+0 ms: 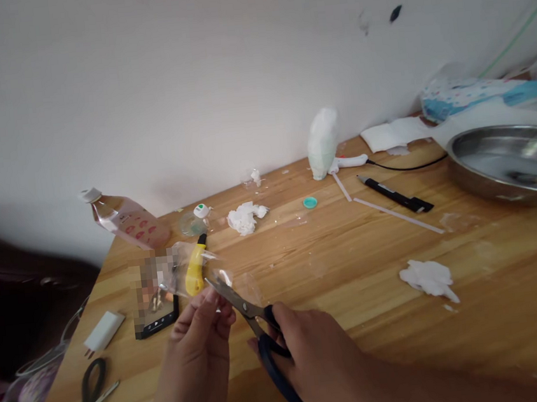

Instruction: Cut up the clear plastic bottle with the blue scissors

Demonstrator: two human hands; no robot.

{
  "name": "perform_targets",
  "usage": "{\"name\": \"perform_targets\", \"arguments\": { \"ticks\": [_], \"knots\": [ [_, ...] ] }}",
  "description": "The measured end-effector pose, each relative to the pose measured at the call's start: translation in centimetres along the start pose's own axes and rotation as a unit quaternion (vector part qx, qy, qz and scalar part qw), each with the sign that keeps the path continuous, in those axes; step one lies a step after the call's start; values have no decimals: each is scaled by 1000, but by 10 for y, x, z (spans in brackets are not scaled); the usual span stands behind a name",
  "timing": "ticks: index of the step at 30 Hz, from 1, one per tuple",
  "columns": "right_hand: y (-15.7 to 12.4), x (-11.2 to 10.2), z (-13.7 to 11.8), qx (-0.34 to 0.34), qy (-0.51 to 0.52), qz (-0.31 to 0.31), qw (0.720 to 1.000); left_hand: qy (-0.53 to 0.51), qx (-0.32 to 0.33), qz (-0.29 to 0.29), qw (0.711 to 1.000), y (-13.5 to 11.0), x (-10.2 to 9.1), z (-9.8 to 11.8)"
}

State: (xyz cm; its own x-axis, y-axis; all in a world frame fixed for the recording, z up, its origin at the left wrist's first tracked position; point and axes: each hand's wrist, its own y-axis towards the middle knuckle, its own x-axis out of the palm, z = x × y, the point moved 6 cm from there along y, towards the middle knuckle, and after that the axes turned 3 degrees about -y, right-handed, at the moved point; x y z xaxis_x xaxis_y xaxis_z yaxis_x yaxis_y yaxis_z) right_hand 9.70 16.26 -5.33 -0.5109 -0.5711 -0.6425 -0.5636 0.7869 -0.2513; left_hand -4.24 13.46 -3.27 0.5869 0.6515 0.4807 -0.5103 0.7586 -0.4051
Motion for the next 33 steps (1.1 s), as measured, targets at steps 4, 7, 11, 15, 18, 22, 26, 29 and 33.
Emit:
{"name": "perform_targets", "arguments": {
  "ticks": [4, 7, 11, 15, 18, 22, 26, 29, 33],
  "knots": [
    [1, -4, 1, -7, -9, 10, 1000, 33, -10, -26, 999, 2, 1, 3],
    [2, -7, 1, -11, -30, 13, 999, 46, -7, -48, 998, 6, 3, 7],
    [4, -13, 1, -11, -52, 7, 999, 88, -18, -81, 993, 12, 6, 15],
    [7, -19, 3, -11, -75, -2, 997, 161, -24, -116, 980, 16, 5, 23],
    [8, -21, 4, -13, -105, 0, 994, 207, -26, -139, 968, 19, 3, 27],
    [9, -21, 6, -12, -114, -12, 993, 236, -39, -149, 959, 21, 0, 29],
    [10, -22, 5, -23, -119, -14, 993, 278, -40, -160, 946, 22, -1, 32],
    [11, -23, 6, -26, -136, -15, 990, 302, -31, -179, 936, 22, 0, 35],
    [12, -23, 8, -28, -146, -15, 989, 328, -28, -204, 922, 22, 1, 38]
  ]
}}
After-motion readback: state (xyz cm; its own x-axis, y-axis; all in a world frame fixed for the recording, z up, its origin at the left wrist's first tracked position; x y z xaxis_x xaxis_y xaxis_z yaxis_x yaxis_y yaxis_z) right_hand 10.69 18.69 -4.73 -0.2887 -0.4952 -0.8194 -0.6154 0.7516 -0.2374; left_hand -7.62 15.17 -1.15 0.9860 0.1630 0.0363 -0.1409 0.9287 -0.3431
